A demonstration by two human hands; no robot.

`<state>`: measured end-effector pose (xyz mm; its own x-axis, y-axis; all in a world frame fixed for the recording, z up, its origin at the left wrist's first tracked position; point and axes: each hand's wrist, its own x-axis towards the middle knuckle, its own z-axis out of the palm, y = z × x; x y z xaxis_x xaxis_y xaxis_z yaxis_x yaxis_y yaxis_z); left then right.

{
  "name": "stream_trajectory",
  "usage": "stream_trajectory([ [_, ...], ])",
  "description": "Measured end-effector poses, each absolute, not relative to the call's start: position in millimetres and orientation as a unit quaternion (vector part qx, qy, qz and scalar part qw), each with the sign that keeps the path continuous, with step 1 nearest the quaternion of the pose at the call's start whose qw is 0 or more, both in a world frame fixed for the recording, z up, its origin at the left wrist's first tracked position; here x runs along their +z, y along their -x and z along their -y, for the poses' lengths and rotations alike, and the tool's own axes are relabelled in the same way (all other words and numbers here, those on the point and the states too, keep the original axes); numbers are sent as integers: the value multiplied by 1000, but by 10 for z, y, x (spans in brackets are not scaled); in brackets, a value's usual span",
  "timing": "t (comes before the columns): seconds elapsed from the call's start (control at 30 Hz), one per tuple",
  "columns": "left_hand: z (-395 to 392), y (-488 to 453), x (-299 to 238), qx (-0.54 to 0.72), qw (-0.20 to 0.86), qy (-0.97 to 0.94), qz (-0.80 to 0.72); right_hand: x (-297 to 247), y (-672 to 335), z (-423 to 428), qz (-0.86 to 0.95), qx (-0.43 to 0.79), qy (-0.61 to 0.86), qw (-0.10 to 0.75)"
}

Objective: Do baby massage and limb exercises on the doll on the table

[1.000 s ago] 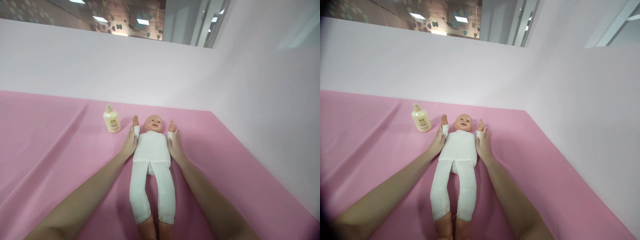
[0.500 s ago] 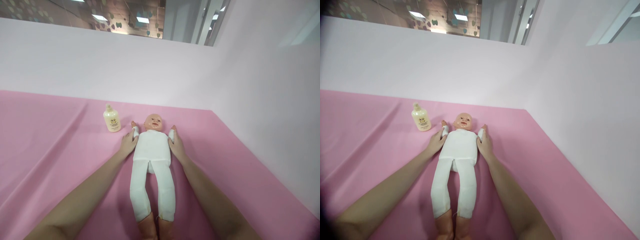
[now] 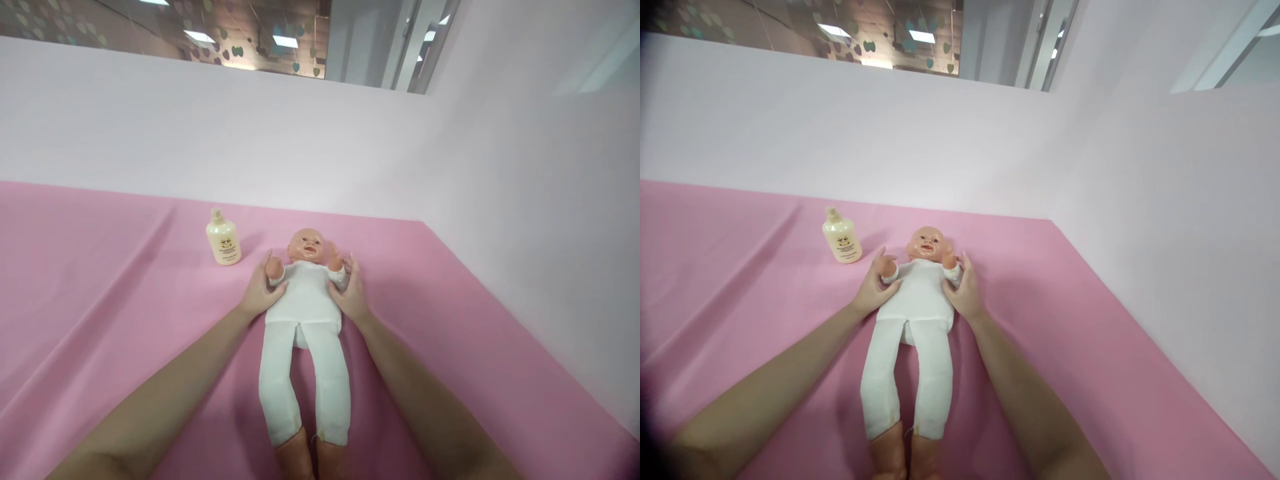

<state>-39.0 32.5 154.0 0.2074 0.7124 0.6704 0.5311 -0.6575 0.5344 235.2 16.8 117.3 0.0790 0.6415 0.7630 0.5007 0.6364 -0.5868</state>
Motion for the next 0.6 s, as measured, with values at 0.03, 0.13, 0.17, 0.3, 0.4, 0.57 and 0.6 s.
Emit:
stream_trajectory([
  [0.03,-298,383,1560,480,89,-779,-394,1176,-2340,-146,688,55,412,596],
  [0.13,-227,362,1625,452,70,-813,-359,1185,-2312,-91,713,50,384,584],
  [0.17,-211,356,1644,445,63,-822,-351,1192,-2307,-76,720,46,375,582],
  [0.3,-183,347,1682,435,50,-833,-338,1233,-2308,-31,743,19,368,559],
  [0.4,-193,357,1662,426,58,-832,-349,1235,-2318,-23,750,22,365,551],
  [0.57,-277,357,1579,452,81,-802,-382,1148,-2321,-105,722,30,361,590],
  [0.6,-303,353,1561,462,85,-790,-394,1132,-2320,-132,714,30,373,591],
])
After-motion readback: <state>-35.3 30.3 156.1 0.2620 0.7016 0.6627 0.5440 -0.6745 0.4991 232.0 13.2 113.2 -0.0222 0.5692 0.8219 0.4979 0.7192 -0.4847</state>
